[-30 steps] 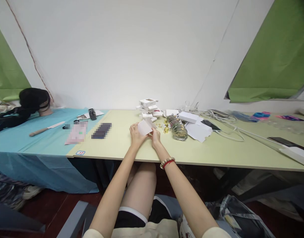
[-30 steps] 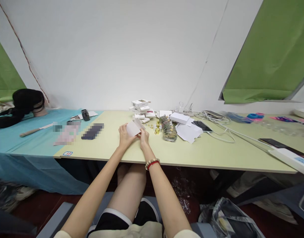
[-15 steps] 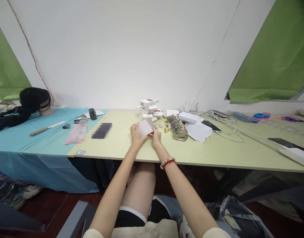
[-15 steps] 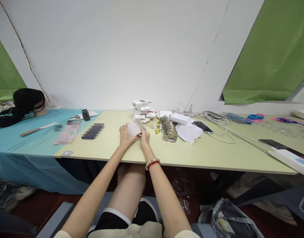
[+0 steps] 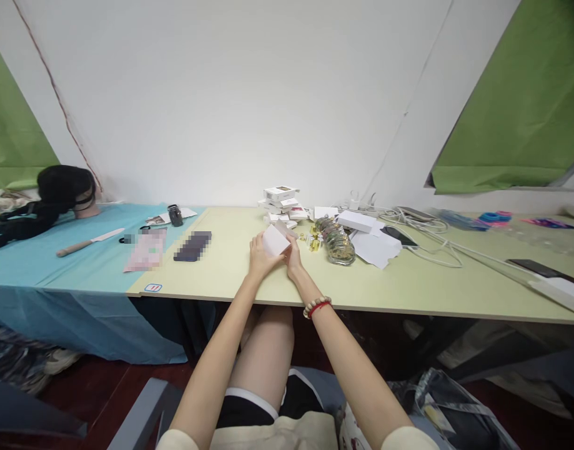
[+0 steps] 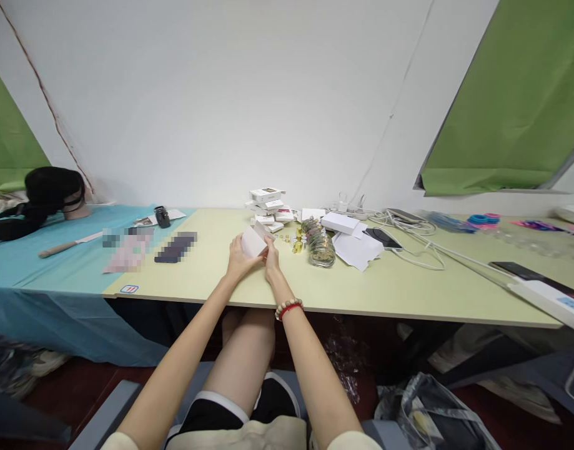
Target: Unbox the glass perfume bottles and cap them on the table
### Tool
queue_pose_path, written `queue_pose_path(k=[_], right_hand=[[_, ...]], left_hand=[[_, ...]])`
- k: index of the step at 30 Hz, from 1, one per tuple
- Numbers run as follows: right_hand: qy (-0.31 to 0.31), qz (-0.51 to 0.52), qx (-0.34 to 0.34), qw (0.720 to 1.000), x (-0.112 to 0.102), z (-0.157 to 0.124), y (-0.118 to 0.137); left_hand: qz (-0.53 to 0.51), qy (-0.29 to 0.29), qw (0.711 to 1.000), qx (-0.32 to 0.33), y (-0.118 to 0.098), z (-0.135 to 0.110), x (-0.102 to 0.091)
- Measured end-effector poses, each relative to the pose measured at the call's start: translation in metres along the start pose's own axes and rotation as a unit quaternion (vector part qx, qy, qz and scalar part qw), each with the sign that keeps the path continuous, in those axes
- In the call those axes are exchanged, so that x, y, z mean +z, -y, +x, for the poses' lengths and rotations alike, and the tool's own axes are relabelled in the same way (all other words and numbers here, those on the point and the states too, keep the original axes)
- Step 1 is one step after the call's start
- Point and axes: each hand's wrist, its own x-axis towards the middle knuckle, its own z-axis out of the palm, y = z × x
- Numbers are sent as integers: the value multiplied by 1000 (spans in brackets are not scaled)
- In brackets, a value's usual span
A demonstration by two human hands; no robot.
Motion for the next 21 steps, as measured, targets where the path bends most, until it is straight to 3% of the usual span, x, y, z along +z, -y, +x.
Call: queue_pose_path(k=[6, 12, 21], right_hand=[[61, 26, 20, 998, 3, -3, 2], [79, 25, 37, 996, 3, -9, 7], [149, -6, 61, 987, 8, -20, 15]], left_hand=[[1, -7, 1000, -5, -3, 0, -5], [14, 6, 1000, -5, -3, 1, -6], [-19, -42, 998, -50, -10, 0, -10]])
